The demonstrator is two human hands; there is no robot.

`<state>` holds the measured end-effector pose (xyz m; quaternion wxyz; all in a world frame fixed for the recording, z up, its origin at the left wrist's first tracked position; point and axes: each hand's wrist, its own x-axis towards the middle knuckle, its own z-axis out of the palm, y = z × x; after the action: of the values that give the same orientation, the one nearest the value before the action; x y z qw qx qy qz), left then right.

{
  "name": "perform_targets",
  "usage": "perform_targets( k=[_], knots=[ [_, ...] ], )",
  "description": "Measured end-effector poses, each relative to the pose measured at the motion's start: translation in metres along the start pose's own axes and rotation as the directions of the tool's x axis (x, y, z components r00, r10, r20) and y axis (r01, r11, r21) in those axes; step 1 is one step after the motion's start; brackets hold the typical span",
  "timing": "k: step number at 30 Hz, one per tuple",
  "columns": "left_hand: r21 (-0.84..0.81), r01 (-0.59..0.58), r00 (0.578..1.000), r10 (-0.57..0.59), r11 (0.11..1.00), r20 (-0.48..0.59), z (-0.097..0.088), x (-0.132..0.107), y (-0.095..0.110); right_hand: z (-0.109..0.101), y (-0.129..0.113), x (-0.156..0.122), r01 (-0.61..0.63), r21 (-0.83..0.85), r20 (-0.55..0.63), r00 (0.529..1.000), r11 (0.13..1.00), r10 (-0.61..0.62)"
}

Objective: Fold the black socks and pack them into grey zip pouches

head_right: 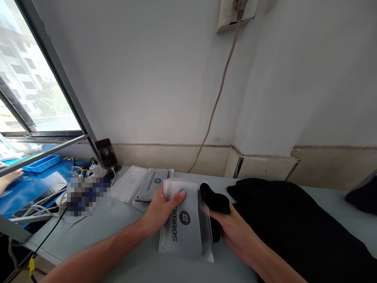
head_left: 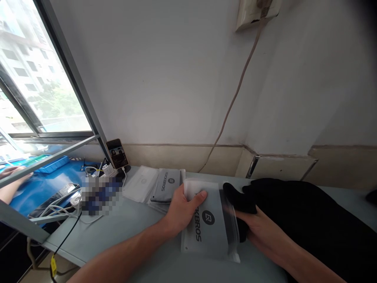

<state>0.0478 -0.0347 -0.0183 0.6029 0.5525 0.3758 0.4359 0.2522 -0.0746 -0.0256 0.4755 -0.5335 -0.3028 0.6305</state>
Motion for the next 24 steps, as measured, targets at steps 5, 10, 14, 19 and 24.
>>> perform_targets(
  k=[5, 10, 14, 19, 24],
  knots=[
    [0.17, -0.164, 0.986, 0.165, 0.972, 0.01, 0.001, -0.001, 0.004, -0.003, 0.003, -0.002, 0.044, -0.16, 0.081, 0.996, 0.986, -0.031],
    [0.179, -0.208, 0.978, 0.206, 0.962, 0.028, 0.004, -0.005, 0.007, 0.007, 0.004, -0.013, 0.114, -0.191, 0.076, 0.992, 0.975, -0.101],
    [0.165, -0.22, 0.972, 0.202, 0.961, 0.119, 0.006, -0.009, 0.009, 0.009, 0.005, -0.015, 0.081, -0.187, 0.129, 0.99, 0.979, -0.058],
    [0.188, -0.267, 0.962, 0.251, 0.945, 0.108, 0.011, -0.013, 0.012, 0.002, 0.014, -0.004, 0.154, -0.272, 0.078, 0.987, 0.95, -0.138],
    [0.275, -0.285, 0.958, 0.284, 0.918, 0.044, 0.015, -0.015, 0.012, 0.001, 0.016, -0.005, 0.157, -0.231, 0.054, 0.987, 0.96, -0.149]
  ],
)
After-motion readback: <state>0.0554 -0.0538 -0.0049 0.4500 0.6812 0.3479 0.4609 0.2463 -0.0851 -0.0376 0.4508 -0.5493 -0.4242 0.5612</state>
